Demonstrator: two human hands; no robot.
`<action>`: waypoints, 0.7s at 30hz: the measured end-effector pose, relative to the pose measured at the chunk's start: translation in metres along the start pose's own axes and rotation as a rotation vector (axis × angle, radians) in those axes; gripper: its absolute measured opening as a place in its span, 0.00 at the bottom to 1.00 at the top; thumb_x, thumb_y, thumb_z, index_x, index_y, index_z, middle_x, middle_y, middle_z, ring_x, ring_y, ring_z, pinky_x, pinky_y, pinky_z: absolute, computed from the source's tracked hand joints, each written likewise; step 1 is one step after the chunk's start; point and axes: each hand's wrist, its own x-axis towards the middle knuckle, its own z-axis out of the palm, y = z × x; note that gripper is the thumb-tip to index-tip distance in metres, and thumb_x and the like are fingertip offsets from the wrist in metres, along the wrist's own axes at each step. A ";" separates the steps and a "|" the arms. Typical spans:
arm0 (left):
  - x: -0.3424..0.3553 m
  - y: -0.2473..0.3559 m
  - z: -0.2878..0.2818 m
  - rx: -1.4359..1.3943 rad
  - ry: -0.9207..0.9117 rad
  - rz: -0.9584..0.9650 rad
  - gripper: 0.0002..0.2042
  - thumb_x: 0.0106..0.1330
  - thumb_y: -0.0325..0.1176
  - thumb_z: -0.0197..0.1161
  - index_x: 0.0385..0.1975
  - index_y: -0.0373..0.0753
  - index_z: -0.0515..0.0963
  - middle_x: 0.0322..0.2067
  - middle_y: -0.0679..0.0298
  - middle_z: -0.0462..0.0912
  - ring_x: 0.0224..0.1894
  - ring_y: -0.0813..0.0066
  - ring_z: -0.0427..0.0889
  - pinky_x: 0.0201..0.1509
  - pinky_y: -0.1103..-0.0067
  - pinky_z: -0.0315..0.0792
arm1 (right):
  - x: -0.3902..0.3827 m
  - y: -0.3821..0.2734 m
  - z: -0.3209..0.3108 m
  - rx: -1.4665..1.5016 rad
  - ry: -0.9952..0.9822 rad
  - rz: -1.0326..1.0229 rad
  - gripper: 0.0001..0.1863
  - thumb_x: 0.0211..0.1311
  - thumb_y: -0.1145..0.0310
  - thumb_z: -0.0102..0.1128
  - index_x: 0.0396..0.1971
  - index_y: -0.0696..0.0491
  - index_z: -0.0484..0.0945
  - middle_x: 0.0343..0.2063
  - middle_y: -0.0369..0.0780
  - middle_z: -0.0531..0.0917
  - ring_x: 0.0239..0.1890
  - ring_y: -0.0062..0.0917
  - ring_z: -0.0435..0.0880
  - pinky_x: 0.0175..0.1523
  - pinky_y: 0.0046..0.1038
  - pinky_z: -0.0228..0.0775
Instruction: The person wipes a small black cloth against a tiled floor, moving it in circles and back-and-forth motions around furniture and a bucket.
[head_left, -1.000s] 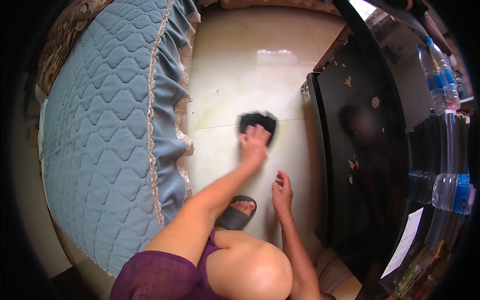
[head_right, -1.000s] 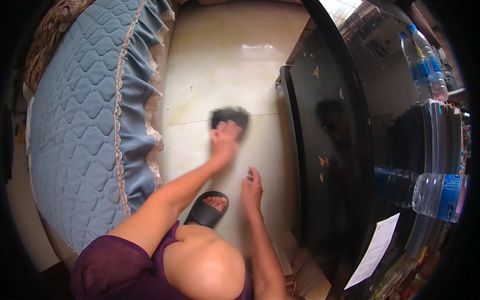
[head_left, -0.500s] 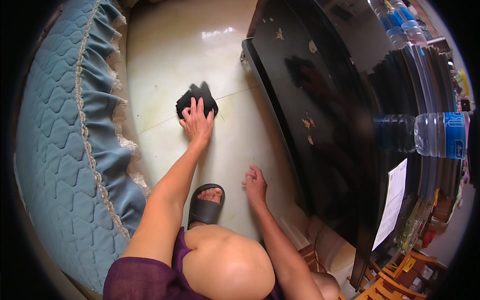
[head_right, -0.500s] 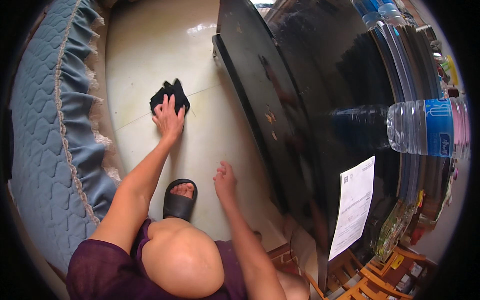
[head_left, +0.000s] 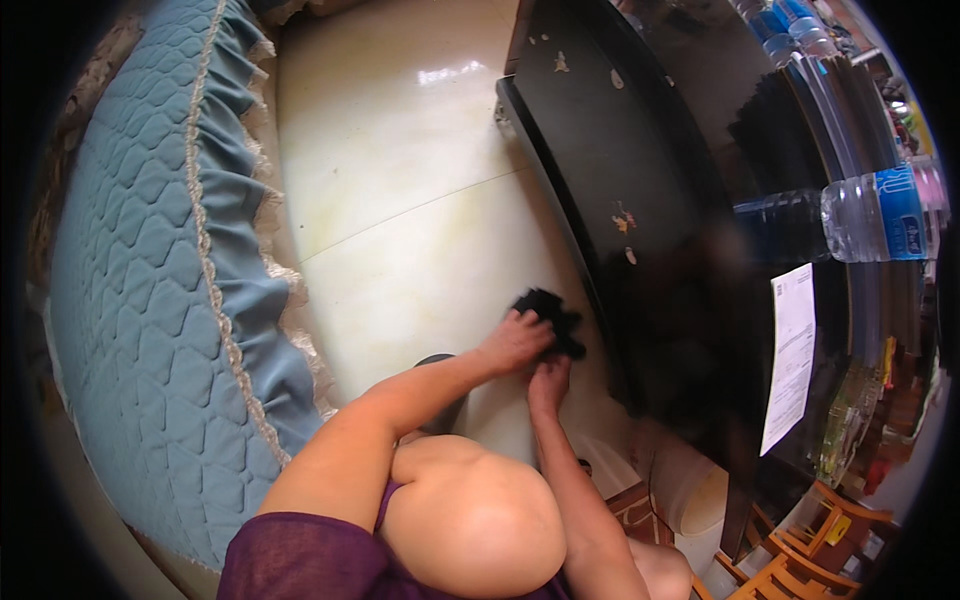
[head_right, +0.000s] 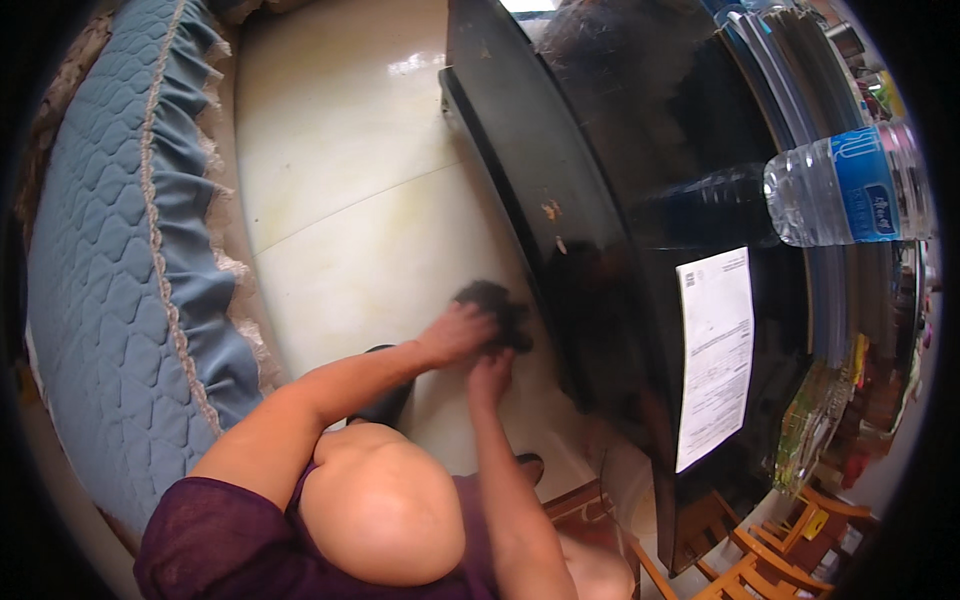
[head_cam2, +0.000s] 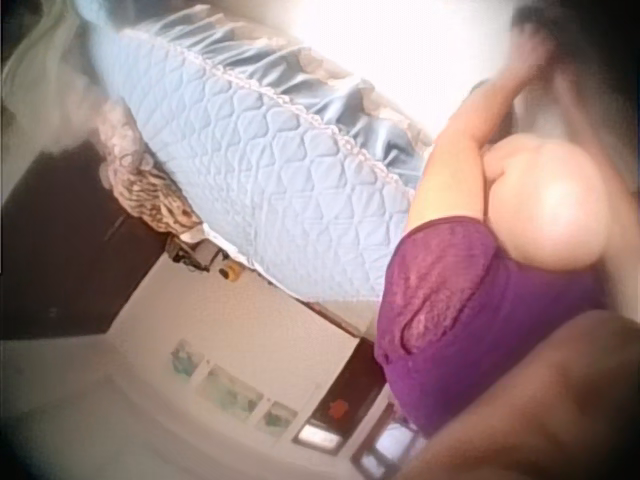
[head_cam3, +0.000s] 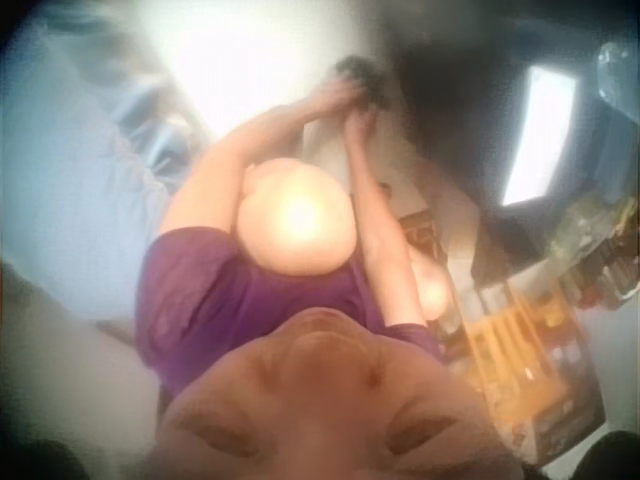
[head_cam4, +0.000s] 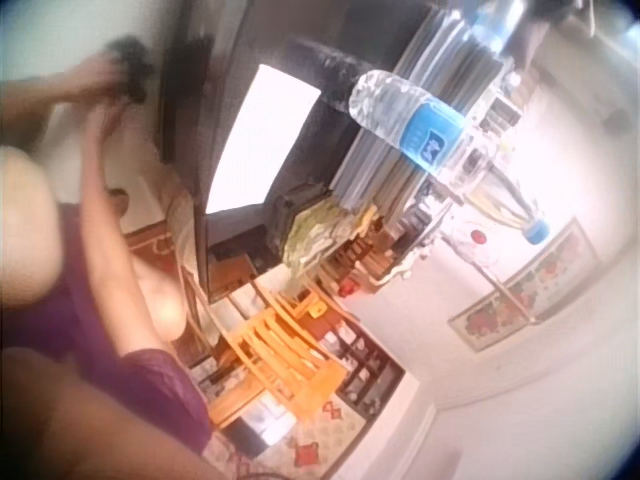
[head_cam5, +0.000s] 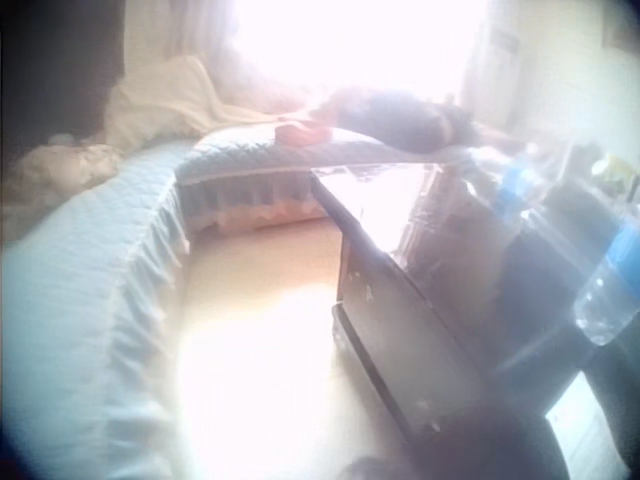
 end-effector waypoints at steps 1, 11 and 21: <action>-0.004 -0.011 -0.019 0.003 0.132 -0.110 0.12 0.50 0.30 0.57 0.37 0.43 0.74 0.39 0.62 0.75 0.39 0.62 0.72 0.35 0.68 0.66 | -0.004 -0.022 0.005 -0.033 -0.159 -0.008 0.18 0.55 0.74 0.45 0.48 0.58 0.67 0.42 0.49 0.77 0.38 0.35 0.77 0.45 0.32 0.69; -0.129 -0.099 -0.092 0.534 0.232 -1.604 0.25 0.60 0.46 0.54 0.54 0.40 0.65 0.49 0.53 0.68 0.47 0.52 0.68 0.48 0.61 0.70 | -0.059 -0.084 0.043 -0.075 -0.649 -0.170 0.23 0.54 0.77 0.46 0.53 0.53 0.64 0.40 0.45 0.78 0.29 0.28 0.81 0.39 0.29 0.73; -0.006 0.013 0.006 -0.558 0.022 -0.809 0.21 0.68 0.41 0.40 0.54 0.36 0.69 0.45 0.49 0.70 0.48 0.53 0.68 0.55 0.69 0.63 | 0.027 -0.080 -0.012 -0.259 -0.289 -0.414 0.20 0.57 0.64 0.50 0.50 0.52 0.71 0.51 0.46 0.73 0.53 0.41 0.70 0.58 0.38 0.61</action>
